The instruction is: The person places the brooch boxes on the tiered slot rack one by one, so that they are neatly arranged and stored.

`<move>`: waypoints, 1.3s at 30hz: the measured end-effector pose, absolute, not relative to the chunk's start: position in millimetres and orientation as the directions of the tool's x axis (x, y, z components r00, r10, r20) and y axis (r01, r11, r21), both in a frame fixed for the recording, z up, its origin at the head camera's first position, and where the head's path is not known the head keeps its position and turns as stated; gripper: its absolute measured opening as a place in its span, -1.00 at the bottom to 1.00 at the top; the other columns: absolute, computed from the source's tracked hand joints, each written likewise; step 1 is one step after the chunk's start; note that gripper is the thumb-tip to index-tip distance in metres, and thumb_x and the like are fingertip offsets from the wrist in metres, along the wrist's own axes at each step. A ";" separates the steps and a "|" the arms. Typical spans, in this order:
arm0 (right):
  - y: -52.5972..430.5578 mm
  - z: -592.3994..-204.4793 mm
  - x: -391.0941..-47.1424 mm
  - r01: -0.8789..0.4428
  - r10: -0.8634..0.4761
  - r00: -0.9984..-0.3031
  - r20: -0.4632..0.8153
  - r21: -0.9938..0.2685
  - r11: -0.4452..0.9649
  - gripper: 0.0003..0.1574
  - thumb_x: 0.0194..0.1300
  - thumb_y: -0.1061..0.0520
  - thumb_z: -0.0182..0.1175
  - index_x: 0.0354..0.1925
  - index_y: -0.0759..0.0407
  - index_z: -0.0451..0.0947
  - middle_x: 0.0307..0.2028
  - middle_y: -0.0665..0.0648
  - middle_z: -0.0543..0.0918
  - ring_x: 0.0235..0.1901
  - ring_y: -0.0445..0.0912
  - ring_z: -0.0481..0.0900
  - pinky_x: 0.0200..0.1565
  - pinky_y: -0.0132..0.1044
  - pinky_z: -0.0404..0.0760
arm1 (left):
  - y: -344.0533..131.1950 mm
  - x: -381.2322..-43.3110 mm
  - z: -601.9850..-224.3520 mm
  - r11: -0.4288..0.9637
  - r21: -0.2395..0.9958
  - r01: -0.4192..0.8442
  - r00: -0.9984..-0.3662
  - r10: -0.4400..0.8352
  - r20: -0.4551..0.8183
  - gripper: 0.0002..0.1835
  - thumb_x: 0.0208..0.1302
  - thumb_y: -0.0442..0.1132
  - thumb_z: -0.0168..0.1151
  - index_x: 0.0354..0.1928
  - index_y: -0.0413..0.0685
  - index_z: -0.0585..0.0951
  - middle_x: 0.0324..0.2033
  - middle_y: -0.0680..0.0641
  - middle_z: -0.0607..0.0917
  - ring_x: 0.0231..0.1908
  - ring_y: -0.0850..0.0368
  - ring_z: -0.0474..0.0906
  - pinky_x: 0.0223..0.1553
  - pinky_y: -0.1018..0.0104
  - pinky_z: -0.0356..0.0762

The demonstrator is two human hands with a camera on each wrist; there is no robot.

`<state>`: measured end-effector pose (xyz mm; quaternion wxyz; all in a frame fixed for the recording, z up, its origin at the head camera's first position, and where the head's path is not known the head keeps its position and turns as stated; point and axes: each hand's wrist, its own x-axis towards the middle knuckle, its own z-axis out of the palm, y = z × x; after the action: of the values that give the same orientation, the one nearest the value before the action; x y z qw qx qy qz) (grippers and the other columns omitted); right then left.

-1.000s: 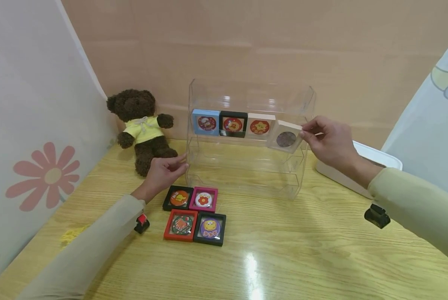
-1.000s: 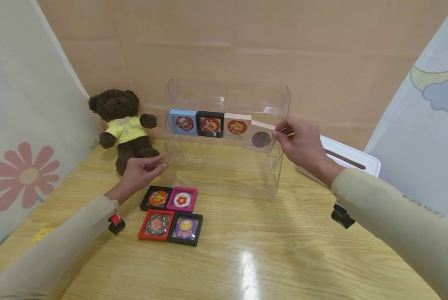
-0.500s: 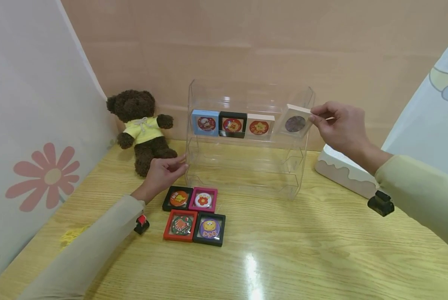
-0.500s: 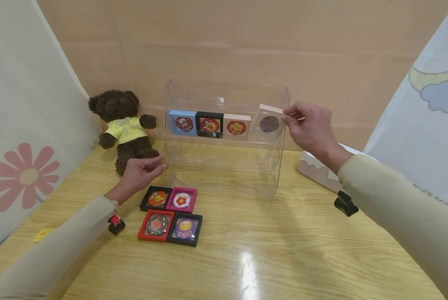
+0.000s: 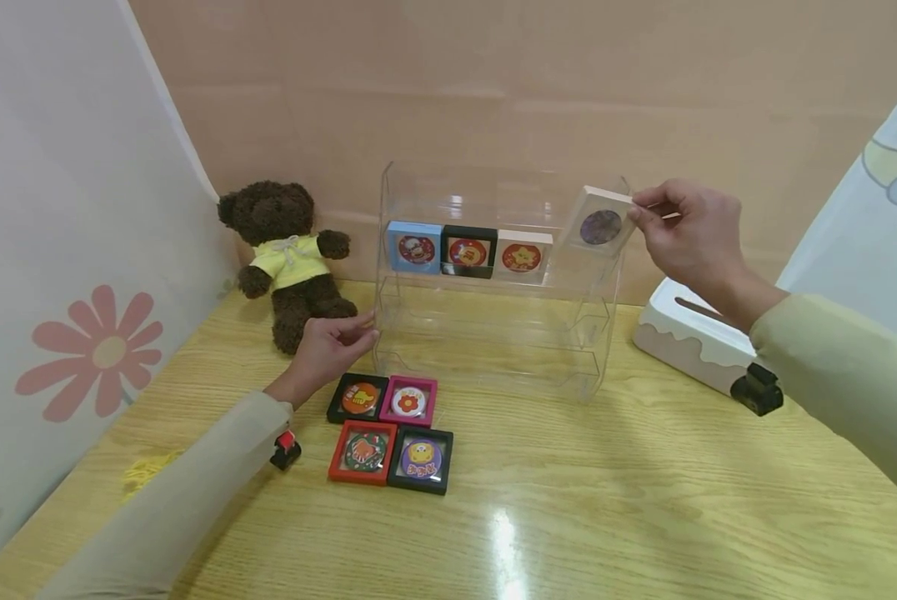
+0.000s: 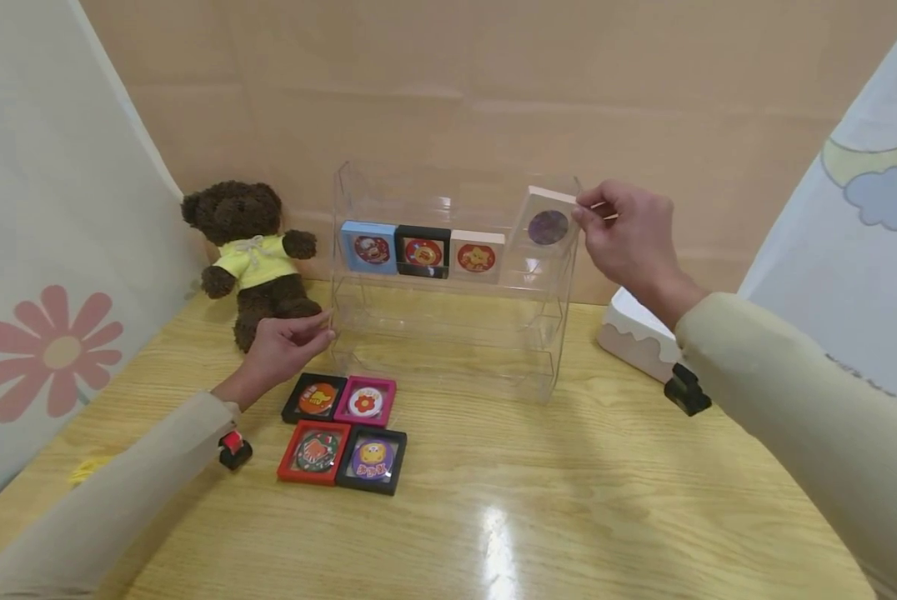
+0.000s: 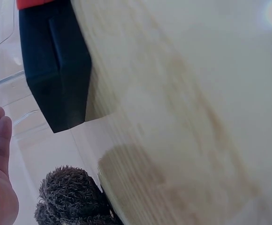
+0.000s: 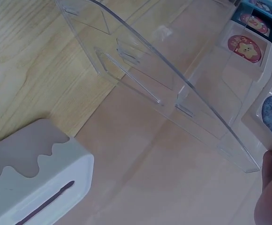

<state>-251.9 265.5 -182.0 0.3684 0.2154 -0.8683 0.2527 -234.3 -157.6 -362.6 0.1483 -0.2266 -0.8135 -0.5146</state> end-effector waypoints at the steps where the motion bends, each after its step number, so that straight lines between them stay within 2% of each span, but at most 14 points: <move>1: 265.0 -181.5 -252.8 -0.557 -0.184 -0.633 0.752 -0.278 0.783 -0.88 0.21 0.31 0.22 -0.31 0.38 0.65 -0.36 0.28 0.70 -0.47 -0.75 0.33 -0.39 -0.77 0.30 | -157.6 -234.1 -362.4 0.366 0.771 0.522 -0.853 0.215 0.475 -0.66 0.27 -0.28 0.27 0.08 -0.19 0.60 -0.20 -0.15 0.70 -0.29 0.12 0.68 -0.41 0.40 0.59; 12: 259.4 -189.9 -260.3 -0.544 -0.156 -0.615 0.773 -0.273 0.794 -0.87 0.24 0.31 0.21 -0.32 0.39 0.65 -0.38 0.24 0.70 -0.45 -0.73 0.31 -0.36 -0.74 0.30 | -158.3 -233.2 -362.7 0.374 0.769 0.518 -0.855 0.216 0.471 -0.65 0.27 -0.24 0.27 0.07 -0.21 0.61 -0.19 -0.14 0.70 -0.31 0.19 0.67 -0.40 0.36 0.60; 18: 256.7 -190.9 -262.7 -0.513 -0.143 -0.625 0.768 -0.265 0.816 -0.87 0.25 0.29 0.21 -0.33 0.36 0.66 -0.36 0.23 0.70 -0.47 -0.70 0.29 -0.27 -0.57 0.28 | -158.8 -233.2 -362.4 0.384 0.763 0.520 -0.854 0.212 0.475 -0.65 0.27 -0.23 0.28 0.07 -0.21 0.61 -0.20 -0.14 0.71 -0.31 0.19 0.67 -0.42 0.36 0.60; 20: 255.8 -191.1 -263.6 -0.504 -0.142 -0.621 0.771 -0.255 0.825 -0.88 0.24 0.29 0.21 -0.34 0.35 0.66 -0.36 0.23 0.69 -0.44 -0.55 0.41 -0.25 -0.52 0.30 | -158.9 -233.5 -362.5 0.384 0.764 0.519 -0.855 0.209 0.475 -0.65 0.27 -0.24 0.28 0.06 -0.22 0.61 -0.20 -0.14 0.71 -0.31 0.18 0.67 -0.42 0.37 0.60; 22: 255.0 -191.3 -264.2 -0.498 -0.143 -0.619 0.772 -0.245 0.832 -0.87 0.24 0.29 0.21 -0.34 0.36 0.66 -0.36 0.23 0.68 -0.41 -0.32 0.55 -0.24 -0.44 0.34 | -158.8 -233.8 -362.6 0.382 0.766 0.517 -0.856 0.206 0.475 -0.65 0.26 -0.24 0.28 0.06 -0.22 0.62 -0.20 -0.14 0.70 -0.31 0.18 0.67 -0.42 0.37 0.60; 25: 253.9 -191.2 -264.5 -0.494 -0.147 -0.621 0.770 -0.239 0.836 -0.87 0.25 0.30 0.21 -0.32 0.38 0.66 -0.35 0.25 0.67 -0.34 0.02 0.61 -0.21 -0.34 0.37 | -158.1 -233.7 -362.3 0.381 0.765 0.520 -0.854 0.206 0.477 -0.65 0.26 -0.25 0.28 0.06 -0.24 0.61 -0.19 -0.15 0.70 -0.31 0.17 0.67 -0.42 0.37 0.60; 27: 253.7 -191.6 -264.9 -0.498 -0.154 -0.623 0.767 -0.236 0.835 -0.87 0.25 0.32 0.21 -0.32 0.39 0.66 -0.35 0.26 0.66 -0.32 0.08 0.61 -0.23 -0.38 0.37 | -157.5 -233.2 -362.0 0.383 0.763 0.521 -0.853 0.205 0.480 -0.66 0.26 -0.26 0.28 0.06 -0.24 0.61 -0.19 -0.16 0.70 -0.31 0.17 0.68 -0.42 0.38 0.60; 31: 254.4 -195.0 -265.9 -0.515 -0.181 -0.610 0.771 -0.213 0.830 -0.90 0.23 0.35 0.22 -0.34 0.41 0.65 -0.36 0.26 0.65 -0.31 0.06 0.60 -0.32 -0.67 0.25 | -156.8 -232.5 -362.0 0.383 0.761 0.523 -0.852 0.204 0.483 -0.66 0.26 -0.27 0.28 0.05 -0.25 0.61 -0.18 -0.16 0.70 -0.31 0.15 0.68 -0.42 0.39 0.59; 33: 255.2 -198.0 -266.6 -0.528 -0.199 -0.598 0.777 -0.195 0.827 -0.91 0.21 0.36 0.22 -0.36 0.43 0.64 -0.35 0.27 0.65 -0.31 0.07 0.61 -0.36 -0.75 0.20 | -156.6 -232.6 -362.4 0.384 0.758 0.527 -0.849 0.205 0.487 -0.66 0.26 -0.27 0.28 0.05 -0.25 0.61 -0.19 -0.17 0.70 -0.32 0.13 0.68 -0.44 0.39 0.59; 37: 257.0 -204.7 -268.1 -0.540 -0.221 -0.578 0.786 -0.166 0.825 -0.92 0.19 0.37 0.24 -0.38 0.42 0.65 -0.34 0.28 0.68 -0.33 0.10 0.63 -0.36 -0.77 0.18 | -156.4 -232.7 -362.4 0.392 0.751 0.532 -0.846 0.205 0.492 -0.66 0.26 -0.28 0.28 0.05 -0.25 0.62 -0.21 -0.16 0.70 -0.33 0.13 0.68 -0.45 0.39 0.58; 39: 257.6 -207.4 -268.7 -0.541 -0.231 -0.570 0.789 -0.149 0.828 -0.93 0.18 0.37 0.24 -0.38 0.41 0.66 -0.34 0.27 0.68 -0.36 0.11 0.64 -0.37 -0.70 0.23 | -156.4 -232.8 -362.1 0.397 0.748 0.531 -0.846 0.205 0.492 -0.66 0.26 -0.28 0.28 0.05 -0.24 0.62 -0.21 -0.15 0.70 -0.33 0.15 0.68 -0.45 0.38 0.59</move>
<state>-268.7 257.6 -207.4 0.4067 0.2232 -0.8651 0.1908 -232.8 -156.4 -362.1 0.1629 -0.2245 -0.8198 -0.5010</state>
